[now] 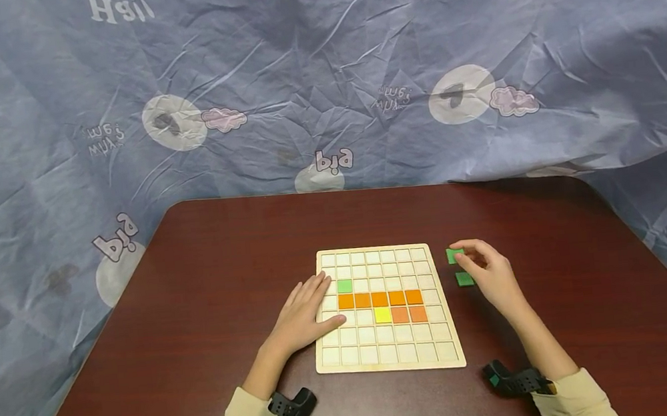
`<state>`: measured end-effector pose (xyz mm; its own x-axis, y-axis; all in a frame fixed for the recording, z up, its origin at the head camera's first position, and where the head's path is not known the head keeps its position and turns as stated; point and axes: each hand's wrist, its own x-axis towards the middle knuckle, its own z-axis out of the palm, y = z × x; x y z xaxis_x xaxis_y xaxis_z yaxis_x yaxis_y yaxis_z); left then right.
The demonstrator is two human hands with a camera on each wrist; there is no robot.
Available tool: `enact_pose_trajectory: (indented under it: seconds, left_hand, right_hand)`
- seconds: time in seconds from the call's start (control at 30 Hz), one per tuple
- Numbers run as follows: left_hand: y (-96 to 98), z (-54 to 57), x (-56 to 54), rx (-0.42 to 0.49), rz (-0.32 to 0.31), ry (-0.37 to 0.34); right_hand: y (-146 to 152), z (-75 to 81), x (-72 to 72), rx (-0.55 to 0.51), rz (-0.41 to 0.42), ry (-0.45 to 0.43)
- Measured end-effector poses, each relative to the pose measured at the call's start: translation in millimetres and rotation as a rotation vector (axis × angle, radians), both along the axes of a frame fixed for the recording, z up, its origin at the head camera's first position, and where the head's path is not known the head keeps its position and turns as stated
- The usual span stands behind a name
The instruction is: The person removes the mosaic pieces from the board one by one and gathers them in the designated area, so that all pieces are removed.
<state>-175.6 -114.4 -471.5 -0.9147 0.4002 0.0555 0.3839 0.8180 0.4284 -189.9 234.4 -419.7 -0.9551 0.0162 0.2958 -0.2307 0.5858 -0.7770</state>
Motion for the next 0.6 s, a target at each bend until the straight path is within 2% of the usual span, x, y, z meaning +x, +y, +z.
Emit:
enact_pose_trajectory:
  seconds: [0.23, 0.43, 0.6]
  left_hand:
    - [0.2, -0.4, -1.4, -0.001, -0.003, 0.009]
    - [0.1, 1.1, -0.6, 0.000, -0.005, 0.014]
    - [0.8, 2.6, 0.3, -0.012, 0.002, 0.002]
  right_hand:
    - [45.3, -7.3, 2.8, -0.004, -0.138, 0.029]
    - [73.3, -18.4, 3.8, -0.065, -0.270, 0.028]
    - [85.8, -28.6, 4.2, -0.084, -0.314, 0.009]
